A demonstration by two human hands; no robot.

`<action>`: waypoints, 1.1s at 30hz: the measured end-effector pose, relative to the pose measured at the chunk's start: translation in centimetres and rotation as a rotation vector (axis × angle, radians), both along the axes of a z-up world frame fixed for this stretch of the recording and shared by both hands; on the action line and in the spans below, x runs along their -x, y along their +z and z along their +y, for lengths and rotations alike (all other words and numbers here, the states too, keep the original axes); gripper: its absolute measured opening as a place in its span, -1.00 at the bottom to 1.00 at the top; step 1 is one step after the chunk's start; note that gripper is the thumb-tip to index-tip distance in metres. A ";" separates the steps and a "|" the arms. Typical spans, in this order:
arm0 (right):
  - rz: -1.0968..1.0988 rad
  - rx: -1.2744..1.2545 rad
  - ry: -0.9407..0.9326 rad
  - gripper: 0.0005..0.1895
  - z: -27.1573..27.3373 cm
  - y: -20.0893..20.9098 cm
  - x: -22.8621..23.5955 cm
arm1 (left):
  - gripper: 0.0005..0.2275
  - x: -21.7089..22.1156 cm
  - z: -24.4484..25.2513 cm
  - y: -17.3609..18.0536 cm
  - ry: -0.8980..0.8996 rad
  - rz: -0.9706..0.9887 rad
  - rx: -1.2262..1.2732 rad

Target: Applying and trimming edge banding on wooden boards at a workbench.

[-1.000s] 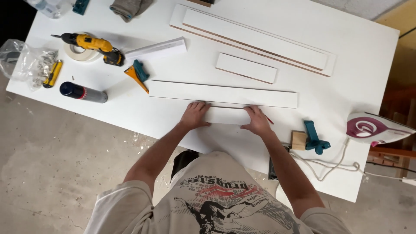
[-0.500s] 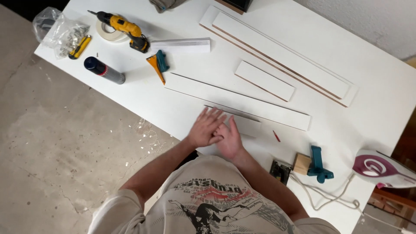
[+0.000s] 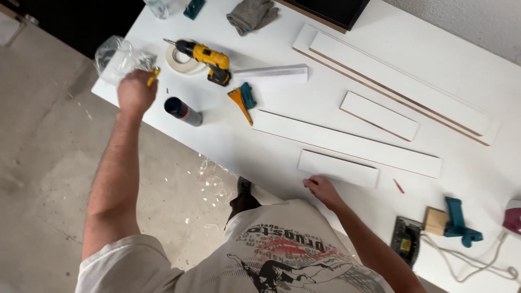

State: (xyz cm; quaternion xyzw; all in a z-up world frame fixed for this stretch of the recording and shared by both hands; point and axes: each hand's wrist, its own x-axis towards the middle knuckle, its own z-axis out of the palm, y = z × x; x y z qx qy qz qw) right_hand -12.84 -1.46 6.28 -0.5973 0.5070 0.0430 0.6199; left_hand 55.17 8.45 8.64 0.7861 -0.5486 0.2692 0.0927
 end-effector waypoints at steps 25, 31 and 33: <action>0.405 0.283 -0.329 -0.60 7.7 -2.3 -4.2 | -0.58 -11.7 -8.2 -8.4 -0.254 0.051 -0.775; 0.382 0.182 -0.338 -0.73 6.6 -0.5 -5.0 | -0.51 -14.5 3.0 -0.9 0.077 0.164 -0.893; 0.341 0.216 -0.259 -0.75 6.9 -0.4 -4.6 | -0.54 -17.5 8.6 -1.6 0.158 -0.510 -0.402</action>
